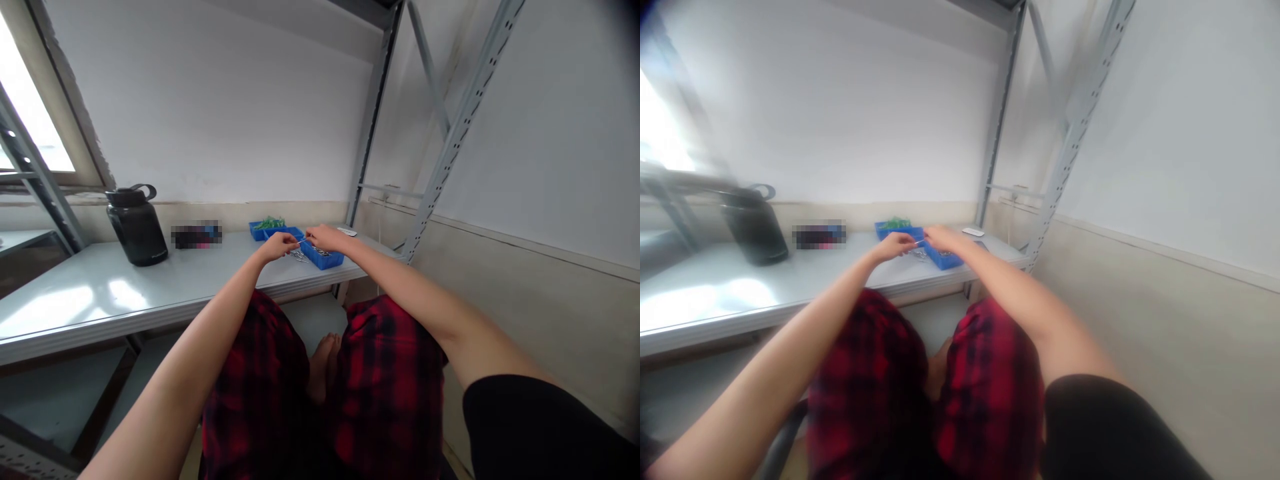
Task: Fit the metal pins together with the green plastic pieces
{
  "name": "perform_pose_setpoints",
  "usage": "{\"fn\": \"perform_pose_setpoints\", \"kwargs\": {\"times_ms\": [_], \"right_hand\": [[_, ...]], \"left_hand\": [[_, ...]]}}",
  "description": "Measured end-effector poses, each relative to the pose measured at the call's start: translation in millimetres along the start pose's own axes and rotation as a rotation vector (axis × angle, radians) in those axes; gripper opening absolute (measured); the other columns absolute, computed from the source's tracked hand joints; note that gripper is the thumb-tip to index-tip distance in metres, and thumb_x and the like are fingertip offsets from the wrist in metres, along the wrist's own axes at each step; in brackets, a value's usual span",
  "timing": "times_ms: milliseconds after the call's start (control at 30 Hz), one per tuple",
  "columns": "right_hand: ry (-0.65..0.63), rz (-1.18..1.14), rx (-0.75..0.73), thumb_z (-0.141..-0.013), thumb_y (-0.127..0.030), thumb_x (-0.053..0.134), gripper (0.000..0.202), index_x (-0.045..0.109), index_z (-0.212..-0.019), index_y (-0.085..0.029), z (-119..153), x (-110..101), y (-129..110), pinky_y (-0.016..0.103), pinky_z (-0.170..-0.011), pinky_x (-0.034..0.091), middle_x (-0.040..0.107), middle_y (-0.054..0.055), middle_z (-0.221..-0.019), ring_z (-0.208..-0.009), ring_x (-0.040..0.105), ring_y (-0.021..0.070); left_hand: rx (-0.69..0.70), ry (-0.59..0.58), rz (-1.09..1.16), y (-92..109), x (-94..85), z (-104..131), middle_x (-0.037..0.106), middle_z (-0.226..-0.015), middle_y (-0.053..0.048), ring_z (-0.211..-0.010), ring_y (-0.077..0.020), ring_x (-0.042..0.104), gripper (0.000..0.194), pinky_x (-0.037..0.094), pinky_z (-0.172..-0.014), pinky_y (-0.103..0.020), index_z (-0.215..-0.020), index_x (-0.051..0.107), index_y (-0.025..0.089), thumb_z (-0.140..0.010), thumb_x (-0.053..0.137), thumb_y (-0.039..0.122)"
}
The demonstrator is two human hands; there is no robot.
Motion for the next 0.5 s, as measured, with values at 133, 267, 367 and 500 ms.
{"fn": "perform_pose_setpoints", "kwargs": {"times_ms": [133,267,367,500], "right_hand": [[-0.005,-0.029,-0.002,-0.098,-0.026,0.046,0.025,0.068,-0.105,-0.016,1,0,0,0.025,-0.060,0.036,0.073,0.011,-0.096,-0.077,0.063,0.0189],[-0.028,-0.019,-0.017,-0.097,-0.025,0.046,0.024,0.068,-0.103,-0.017,1,2,-3,0.025,-0.060,0.036,0.073,0.010,-0.094,-0.077,0.063,0.0187],[-0.042,-0.034,-0.019,-0.096,-0.026,0.049,0.022,0.068,-0.104,-0.017,1,4,-3,0.025,-0.061,0.038,0.073,0.010,-0.095,-0.076,0.063,0.0181],[-0.035,-0.043,-0.010,-0.096,-0.028,0.051,0.022,0.068,-0.106,-0.018,0,5,0,0.024,-0.062,0.039,0.073,0.010,-0.096,-0.078,0.064,0.0186]], "left_hand": [[0.037,0.047,-0.013,4,-4.5,0,0.064,-0.071,-0.004,-0.061,-0.0149,0.056,0.017,0.044,-0.058,-0.027,-0.079,0.069,0.015,-0.080,0.069,0.032],[0.057,0.084,-0.043,5,-9.0,-1,0.064,-0.069,-0.004,-0.059,-0.0148,0.055,0.016,0.044,-0.058,-0.028,-0.077,0.069,0.015,-0.080,0.067,0.031],[0.076,0.103,-0.061,7,-11.8,-1,0.064,-0.068,-0.003,-0.059,-0.0150,0.054,0.017,0.043,-0.060,-0.028,-0.077,0.070,0.016,-0.080,0.067,0.032],[0.078,0.116,-0.087,8,-13.4,-1,0.064,-0.067,-0.003,-0.060,-0.0153,0.055,0.019,0.043,-0.060,-0.028,-0.079,0.071,0.016,-0.082,0.066,0.034]]}}
Point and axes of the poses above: each hand's wrist, its own z-axis away from the middle knuckle, its own x-axis out of the palm, y = z × x, the point moved 10 cm from there along -z, towards the middle knuckle
